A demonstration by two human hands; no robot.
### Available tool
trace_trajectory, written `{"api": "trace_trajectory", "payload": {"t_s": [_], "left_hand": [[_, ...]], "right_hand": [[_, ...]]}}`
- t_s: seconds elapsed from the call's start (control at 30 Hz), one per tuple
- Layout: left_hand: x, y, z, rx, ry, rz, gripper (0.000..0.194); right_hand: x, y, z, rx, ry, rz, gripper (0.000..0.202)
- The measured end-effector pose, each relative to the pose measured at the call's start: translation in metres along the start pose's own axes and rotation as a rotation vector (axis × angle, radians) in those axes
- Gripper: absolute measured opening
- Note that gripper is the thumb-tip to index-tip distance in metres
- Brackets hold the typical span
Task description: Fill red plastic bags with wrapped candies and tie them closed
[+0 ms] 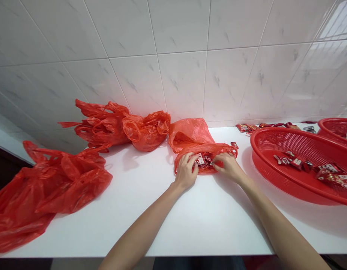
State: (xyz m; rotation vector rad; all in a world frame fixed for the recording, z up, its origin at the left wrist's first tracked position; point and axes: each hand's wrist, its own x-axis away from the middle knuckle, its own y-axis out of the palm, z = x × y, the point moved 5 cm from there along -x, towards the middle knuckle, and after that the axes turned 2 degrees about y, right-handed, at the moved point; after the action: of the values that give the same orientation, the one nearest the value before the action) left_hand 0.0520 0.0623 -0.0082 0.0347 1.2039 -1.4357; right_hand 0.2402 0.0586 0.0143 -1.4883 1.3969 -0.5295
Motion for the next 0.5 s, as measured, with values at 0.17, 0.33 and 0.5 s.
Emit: {"api": "trace_trajectory", "payload": {"t_s": [0.17, 0.33, 0.5], "left_hand": [[0.004, 0.013, 0.022, 0.080, 0.226, -0.231, 0.026], [0.006, 0.017, 0.022, 0.068, 0.223, -0.288, 0.028], [0.006, 0.014, 0.022, 0.094, 0.227, -0.253, 0.026]], "right_hand": [[0.001, 0.017, -0.002, 0.096, 0.057, -0.077, 0.020], [0.002, 0.023, 0.000, 0.123, 0.090, -0.083, 0.039], [0.003, 0.019, -0.001, 0.072, 0.052, -0.018, 0.041]]}}
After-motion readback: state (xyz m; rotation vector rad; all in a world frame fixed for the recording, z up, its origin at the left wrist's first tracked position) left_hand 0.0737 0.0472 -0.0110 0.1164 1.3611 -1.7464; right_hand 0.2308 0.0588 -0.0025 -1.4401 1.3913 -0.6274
